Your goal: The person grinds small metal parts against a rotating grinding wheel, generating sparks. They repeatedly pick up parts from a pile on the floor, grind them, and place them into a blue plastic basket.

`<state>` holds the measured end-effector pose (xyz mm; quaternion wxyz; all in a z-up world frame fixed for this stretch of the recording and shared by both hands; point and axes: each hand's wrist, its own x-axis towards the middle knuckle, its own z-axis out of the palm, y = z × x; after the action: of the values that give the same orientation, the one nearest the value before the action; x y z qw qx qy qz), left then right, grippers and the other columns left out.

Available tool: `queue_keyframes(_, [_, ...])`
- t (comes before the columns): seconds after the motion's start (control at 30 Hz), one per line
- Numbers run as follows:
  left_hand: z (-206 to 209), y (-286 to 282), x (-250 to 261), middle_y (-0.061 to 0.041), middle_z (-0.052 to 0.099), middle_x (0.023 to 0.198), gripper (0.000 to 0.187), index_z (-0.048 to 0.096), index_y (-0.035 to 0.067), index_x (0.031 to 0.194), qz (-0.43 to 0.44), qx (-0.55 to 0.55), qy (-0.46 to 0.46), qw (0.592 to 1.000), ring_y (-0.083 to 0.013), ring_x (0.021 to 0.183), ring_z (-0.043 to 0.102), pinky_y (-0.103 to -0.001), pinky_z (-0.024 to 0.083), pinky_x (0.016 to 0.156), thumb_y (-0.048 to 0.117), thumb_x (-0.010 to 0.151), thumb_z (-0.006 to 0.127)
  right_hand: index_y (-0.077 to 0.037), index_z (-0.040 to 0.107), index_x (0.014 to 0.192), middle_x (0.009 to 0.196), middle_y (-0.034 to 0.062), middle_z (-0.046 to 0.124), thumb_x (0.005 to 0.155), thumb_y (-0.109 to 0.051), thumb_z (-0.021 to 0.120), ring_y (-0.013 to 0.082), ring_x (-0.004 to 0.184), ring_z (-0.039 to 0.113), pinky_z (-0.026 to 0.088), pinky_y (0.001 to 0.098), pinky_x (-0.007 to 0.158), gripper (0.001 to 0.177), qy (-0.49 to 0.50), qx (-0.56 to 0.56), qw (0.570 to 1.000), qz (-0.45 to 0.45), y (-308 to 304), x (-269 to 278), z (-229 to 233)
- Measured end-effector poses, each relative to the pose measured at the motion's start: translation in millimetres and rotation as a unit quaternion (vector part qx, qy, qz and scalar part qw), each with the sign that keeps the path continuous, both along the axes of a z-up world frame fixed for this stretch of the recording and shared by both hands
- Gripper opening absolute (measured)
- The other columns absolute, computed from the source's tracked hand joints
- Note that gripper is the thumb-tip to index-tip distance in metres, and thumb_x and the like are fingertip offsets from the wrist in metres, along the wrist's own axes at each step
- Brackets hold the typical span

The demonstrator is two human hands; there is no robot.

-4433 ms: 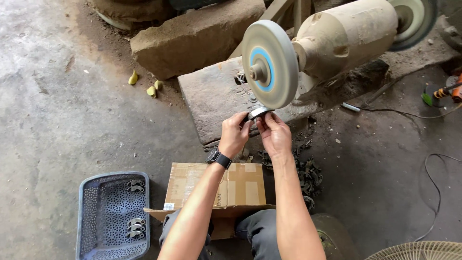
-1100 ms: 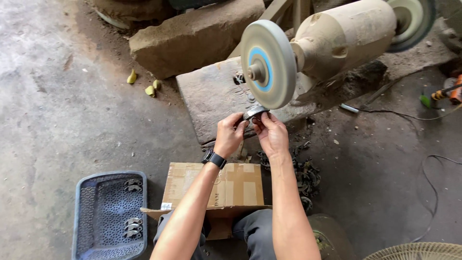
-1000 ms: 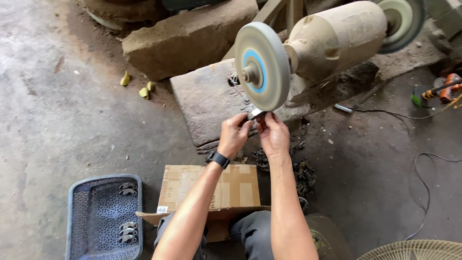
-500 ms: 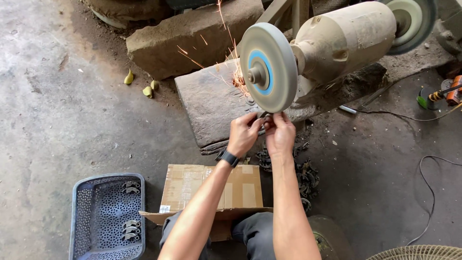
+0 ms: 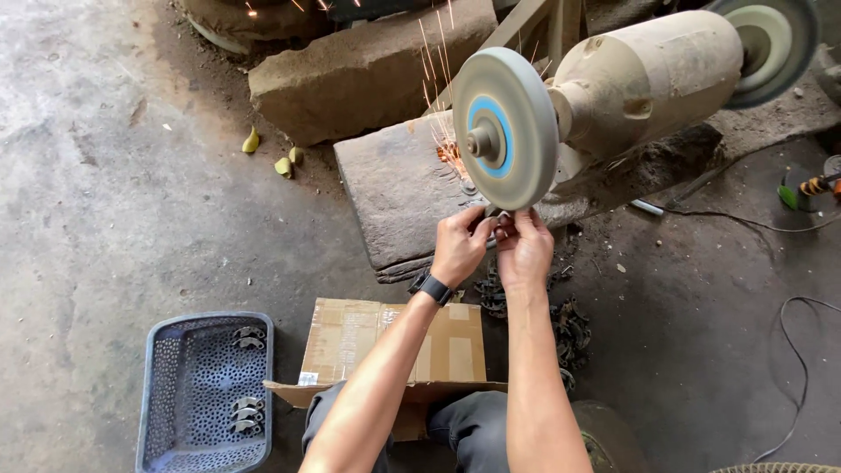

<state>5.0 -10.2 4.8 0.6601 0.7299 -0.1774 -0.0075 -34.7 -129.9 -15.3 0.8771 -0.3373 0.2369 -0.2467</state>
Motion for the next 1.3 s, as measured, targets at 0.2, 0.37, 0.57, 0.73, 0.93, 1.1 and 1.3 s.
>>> queue_keyframes(0.2, [-3.1,6.5,-5.5,-0.021,0.073,0.087,0.017,0.071,-0.004,0.104,-0.016,-0.011,0.009,1.0,-0.0276,0.078,0.075,-0.036,0.057,0.071,0.007,0.09,0.068,-0.003,0.068,0.113,0.091,0.0018,0.068,0.102,-0.01,0.063,0.0122,0.076,0.061,0.047,0.0256,0.061,0.013,-0.006,-0.04,0.999,0.023,-3.7,4.0,-8.8])
queue_keyframes(0.37, [-6.5,36.7,-2.0,-0.02,0.076,0.088,0.018,0.072,-0.003,0.105,-0.007,0.001,0.045,0.999,-0.0262,0.076,0.076,-0.035,0.057,0.07,0.007,0.091,0.067,-0.003,0.068,0.114,0.093,0.0016,0.068,0.105,-0.011,0.063,0.0114,0.077,0.06,0.047,0.0254,0.061,0.013,0.014,-0.066,0.995,0.078,15.2,9.6,-18.6])
queue_keyframes(0.57, [-11.5,64.8,14.1,-0.021,0.076,0.095,0.023,0.072,-0.002,0.109,0.016,0.038,-0.055,0.998,-0.0301,0.081,0.075,-0.035,0.058,0.073,0.006,0.088,0.072,-0.005,0.069,0.116,0.102,0.0056,0.074,0.103,-0.018,0.062,0.0156,0.082,0.068,0.054,0.0266,0.066,0.02,0.044,-0.038,0.986,0.157,28.0,5.5,-7.7])
queue_keyframes(0.73, [0.1,50.5,16.7,-0.022,0.074,0.094,0.022,0.071,-0.003,0.108,-0.023,0.035,-0.06,0.997,-0.0327,0.079,0.073,-0.037,0.056,0.072,0.007,0.088,0.072,-0.003,0.068,0.118,0.106,0.0063,0.075,0.101,-0.018,0.064,0.0163,0.087,0.07,0.057,0.0266,0.072,0.022,0.035,-0.017,0.99,0.134,14.0,-2.5,-19.6])
queue_keyframes(0.93, [-7.7,20.9,21.6,-0.024,0.071,0.089,0.022,0.071,-0.004,0.103,-0.032,0.05,-0.064,0.996,-0.0336,0.078,0.071,-0.038,0.055,0.069,0.013,0.09,0.074,-0.001,0.07,0.116,0.105,0.0084,0.076,0.101,-0.016,0.066,0.0151,0.086,0.069,0.056,0.0262,0.072,0.022,0.045,-0.03,0.997,0.055,1.5,-1.5,-14.9])
queue_keyframes(1.1, [-0.8,39.8,21.8,-0.021,0.073,0.082,0.02,0.073,-0.002,0.104,-0.006,0.065,-0.014,0.998,-0.0278,0.067,0.071,-0.038,0.054,0.064,0.011,0.089,0.072,0.0,0.07,0.117,0.101,0.0082,0.074,0.101,-0.013,0.065,0.0156,0.083,0.068,0.057,0.0262,0.07,0.021,0.042,-0.04,0.996,0.067,18.7,12.6,-24.7])
queue_keyframes(1.3, [-2.7,30.5,23.7,-0.021,0.075,0.09,0.02,0.072,-0.003,0.104,-0.005,0.045,-0.054,0.998,-0.0308,0.077,0.074,-0.037,0.056,0.07,0.008,0.088,0.073,0.001,0.069,0.116,0.101,0.0086,0.075,0.1,-0.012,0.065,0.0154,0.081,0.067,0.056,0.026,0.068,0.021,0.043,-0.021,0.998,0.035,19.6,8.0,-15.2])
